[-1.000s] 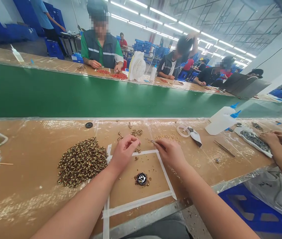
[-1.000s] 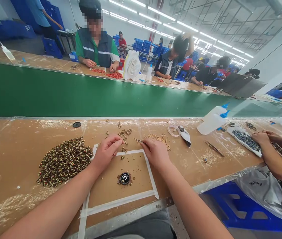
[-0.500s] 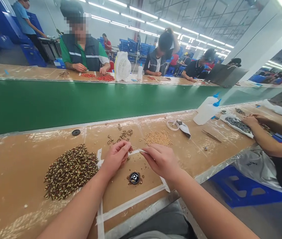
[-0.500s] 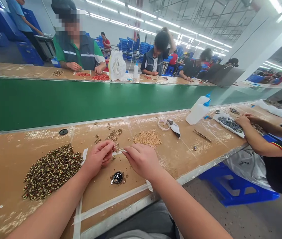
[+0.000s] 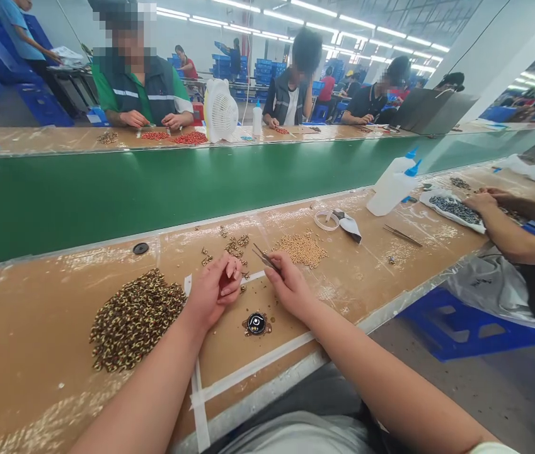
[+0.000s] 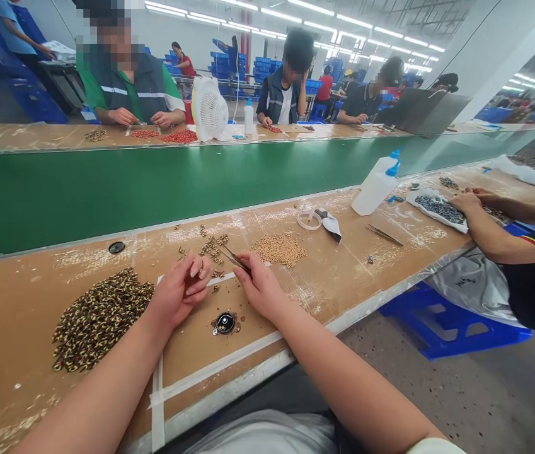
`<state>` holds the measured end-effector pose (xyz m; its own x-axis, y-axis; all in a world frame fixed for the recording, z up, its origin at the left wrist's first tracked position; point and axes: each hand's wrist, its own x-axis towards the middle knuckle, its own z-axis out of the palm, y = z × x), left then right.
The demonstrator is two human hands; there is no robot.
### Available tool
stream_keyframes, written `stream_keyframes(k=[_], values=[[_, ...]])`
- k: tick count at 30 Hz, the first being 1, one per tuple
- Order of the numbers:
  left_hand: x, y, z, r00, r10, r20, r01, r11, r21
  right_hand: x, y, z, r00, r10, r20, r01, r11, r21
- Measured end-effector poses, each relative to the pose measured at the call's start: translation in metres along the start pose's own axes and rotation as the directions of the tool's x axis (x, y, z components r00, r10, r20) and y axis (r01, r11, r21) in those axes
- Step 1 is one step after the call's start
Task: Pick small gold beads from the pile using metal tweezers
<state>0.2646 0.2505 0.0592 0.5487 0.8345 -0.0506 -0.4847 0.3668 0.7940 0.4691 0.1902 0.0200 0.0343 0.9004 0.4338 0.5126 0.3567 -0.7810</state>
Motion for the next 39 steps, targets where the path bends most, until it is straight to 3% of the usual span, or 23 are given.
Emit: stream_keyframes(k=[6,13,25,39], values=[[-0.001,0.001,0.001,0.997,-0.052,0.052,0.054,0.998,-0.029,0.001,0.001,0.005,0.995,-0.082,0.051,0.077,0.992,0.101],[0.001,-0.005,0.002,0.981,-0.187,0.048,0.187,0.982,0.001,0.006,-0.002,0.003,0.984,-0.149,0.096,0.139,0.985,0.100],[0.001,-0.009,0.002,0.992,-0.123,0.033,0.121,0.991,0.065,0.007,-0.001,0.001,0.978,-0.209,0.019,0.206,0.973,0.104],[0.000,-0.010,0.002,0.992,-0.126,0.017,0.124,0.986,0.113,0.005,-0.002,-0.001,0.983,-0.179,0.052,0.176,0.983,0.050]])
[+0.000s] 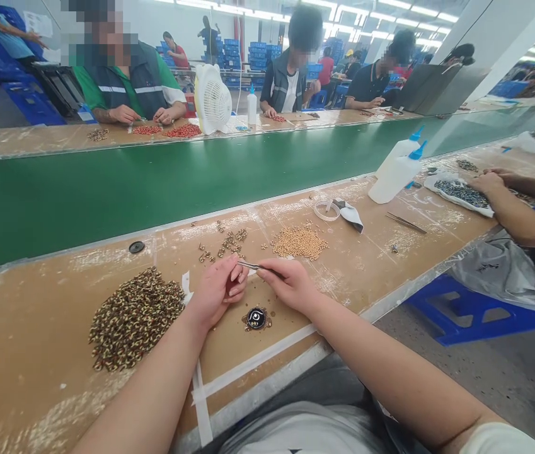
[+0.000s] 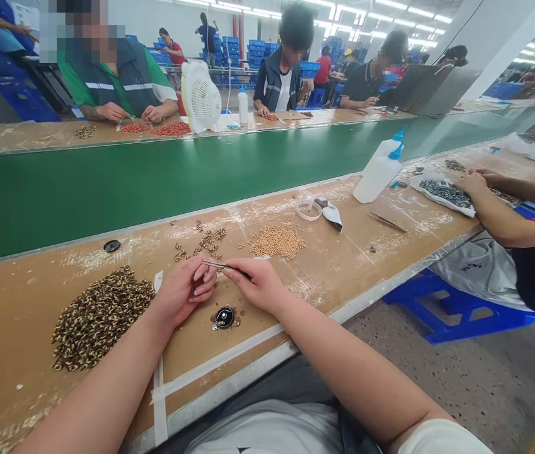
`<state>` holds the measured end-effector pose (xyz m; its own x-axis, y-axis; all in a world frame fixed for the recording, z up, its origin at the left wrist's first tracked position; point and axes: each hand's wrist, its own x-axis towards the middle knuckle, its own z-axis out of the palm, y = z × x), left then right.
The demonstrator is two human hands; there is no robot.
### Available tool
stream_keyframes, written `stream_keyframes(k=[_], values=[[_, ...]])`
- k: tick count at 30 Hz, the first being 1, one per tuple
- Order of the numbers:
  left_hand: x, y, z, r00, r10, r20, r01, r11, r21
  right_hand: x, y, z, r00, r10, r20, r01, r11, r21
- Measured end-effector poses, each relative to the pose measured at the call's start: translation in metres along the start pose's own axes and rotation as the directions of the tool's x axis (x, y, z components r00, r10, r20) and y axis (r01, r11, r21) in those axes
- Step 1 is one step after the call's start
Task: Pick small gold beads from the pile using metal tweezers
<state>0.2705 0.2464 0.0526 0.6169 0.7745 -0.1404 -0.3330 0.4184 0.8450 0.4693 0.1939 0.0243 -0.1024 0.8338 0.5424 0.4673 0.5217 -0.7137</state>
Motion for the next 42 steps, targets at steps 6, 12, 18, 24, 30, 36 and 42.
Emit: stream_keyframes(k=[6,12,18,24,30,36,42], values=[[0.0003,0.0000,0.0001,1.000,0.020,0.014,-0.021,0.999,0.032,0.0003,0.0010,0.0013,1.000,0.006,0.009,-0.006,1.000,0.021],[0.0015,-0.0015,-0.0004,1.000,0.020,-0.013,-0.020,0.999,0.045,0.0013,0.0016,-0.0010,0.999,0.021,0.026,-0.022,0.998,0.058],[0.0015,-0.0016,0.0020,0.999,0.017,-0.041,-0.015,0.999,0.040,0.0016,0.0015,-0.0015,0.997,0.063,0.037,-0.066,0.994,0.082],[0.0024,-0.0023,0.0032,0.998,0.014,-0.065,-0.011,0.999,0.040,0.0023,0.0024,-0.0017,0.995,0.083,0.048,-0.087,0.993,0.082],[0.0046,-0.0067,0.0020,0.994,0.036,-0.101,-0.029,0.997,0.067,0.0024,0.0038,-0.0015,0.990,0.124,0.059,-0.129,0.988,0.084],[0.0055,-0.0080,0.0003,0.992,0.050,-0.113,-0.043,0.997,0.068,0.0043,0.0059,0.0000,0.984,0.162,0.072,-0.168,0.982,0.085],[0.0059,-0.0087,0.0005,0.991,0.053,-0.123,-0.046,0.997,0.066,0.0050,0.0067,-0.0005,0.984,0.160,0.078,-0.168,0.980,0.103]])
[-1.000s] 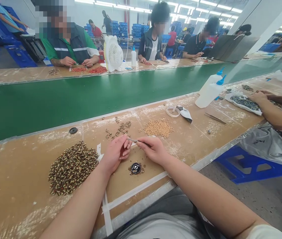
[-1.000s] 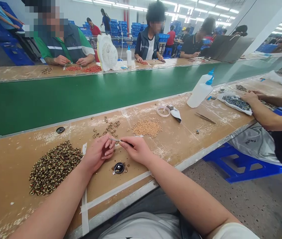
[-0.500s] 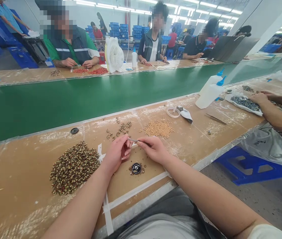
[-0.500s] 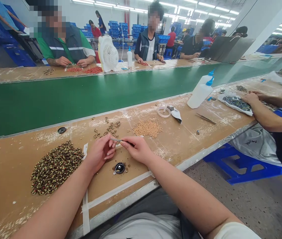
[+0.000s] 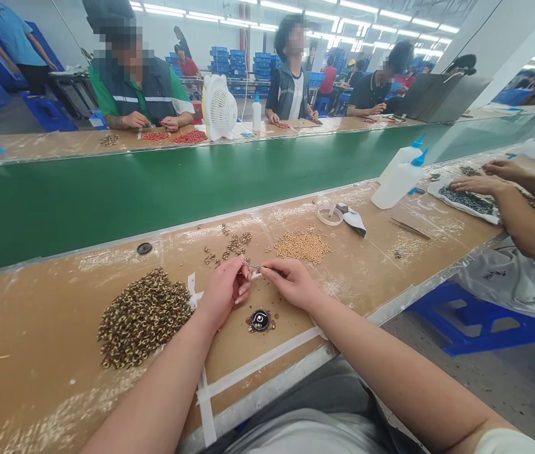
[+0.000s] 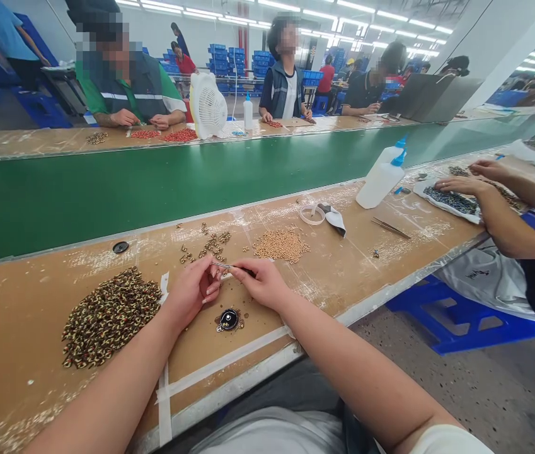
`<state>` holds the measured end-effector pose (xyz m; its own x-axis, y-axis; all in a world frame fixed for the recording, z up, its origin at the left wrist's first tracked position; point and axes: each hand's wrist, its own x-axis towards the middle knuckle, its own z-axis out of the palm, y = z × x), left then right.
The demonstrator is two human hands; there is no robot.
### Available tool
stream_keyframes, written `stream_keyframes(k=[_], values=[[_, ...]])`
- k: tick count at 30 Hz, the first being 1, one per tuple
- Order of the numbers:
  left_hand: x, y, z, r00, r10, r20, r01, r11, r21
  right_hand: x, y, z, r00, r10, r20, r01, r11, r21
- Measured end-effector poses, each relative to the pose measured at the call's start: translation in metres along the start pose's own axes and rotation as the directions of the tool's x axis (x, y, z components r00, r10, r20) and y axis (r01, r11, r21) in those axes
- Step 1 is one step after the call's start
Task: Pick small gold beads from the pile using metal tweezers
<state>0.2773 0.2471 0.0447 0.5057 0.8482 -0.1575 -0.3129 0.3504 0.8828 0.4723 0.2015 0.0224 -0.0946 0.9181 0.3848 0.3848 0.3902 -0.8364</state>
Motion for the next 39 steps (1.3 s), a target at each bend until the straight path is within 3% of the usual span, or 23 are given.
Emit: stream_keyframes(k=[39], values=[[-0.0006,-0.0007,0.0017,1.000,0.009,-0.019,-0.008,1.000,0.015,0.0013,-0.0015,-0.0007,0.997,0.047,0.063,-0.045,0.999,-0.021]])
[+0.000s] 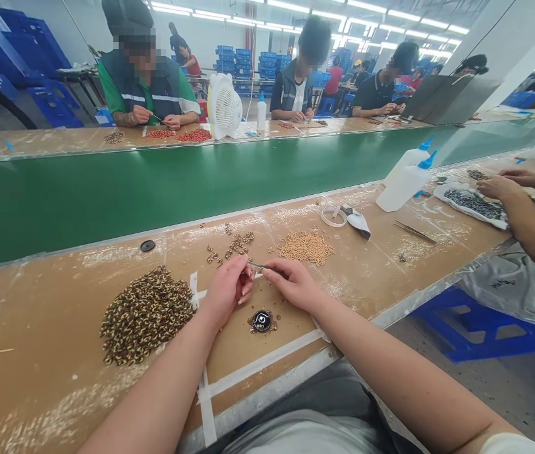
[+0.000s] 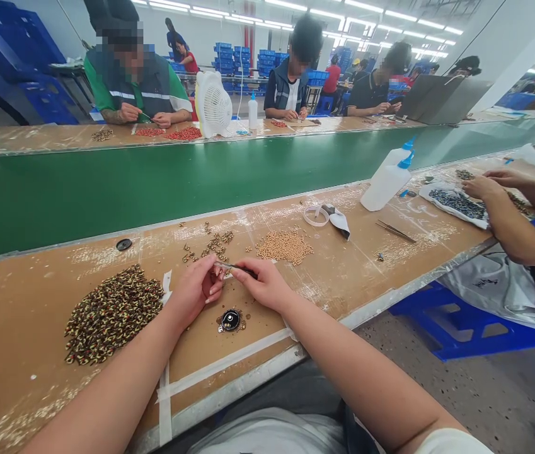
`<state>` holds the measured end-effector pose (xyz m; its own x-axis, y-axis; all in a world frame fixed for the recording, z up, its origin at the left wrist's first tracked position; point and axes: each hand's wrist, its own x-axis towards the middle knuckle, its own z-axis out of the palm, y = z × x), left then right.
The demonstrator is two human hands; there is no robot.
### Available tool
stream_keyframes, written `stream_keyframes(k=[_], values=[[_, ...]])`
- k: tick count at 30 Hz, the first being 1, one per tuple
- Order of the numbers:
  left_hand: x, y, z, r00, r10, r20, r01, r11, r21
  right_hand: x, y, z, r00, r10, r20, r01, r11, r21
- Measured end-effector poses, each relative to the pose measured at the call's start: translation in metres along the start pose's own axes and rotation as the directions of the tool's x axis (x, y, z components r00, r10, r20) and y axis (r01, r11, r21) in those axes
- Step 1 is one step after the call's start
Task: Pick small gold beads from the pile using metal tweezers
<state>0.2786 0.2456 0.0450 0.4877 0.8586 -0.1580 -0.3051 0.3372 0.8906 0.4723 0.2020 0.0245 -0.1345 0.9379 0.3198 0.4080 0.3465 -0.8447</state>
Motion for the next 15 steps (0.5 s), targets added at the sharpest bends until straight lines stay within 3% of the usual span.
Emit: stream_keyframes(k=[15], values=[[-0.0016,0.0047,0.0026,0.997,-0.073,-0.023,0.073,0.997,-0.003,-0.0006,0.0009,-0.0001,1.000,0.025,0.006,-0.025,1.000,0.012]])
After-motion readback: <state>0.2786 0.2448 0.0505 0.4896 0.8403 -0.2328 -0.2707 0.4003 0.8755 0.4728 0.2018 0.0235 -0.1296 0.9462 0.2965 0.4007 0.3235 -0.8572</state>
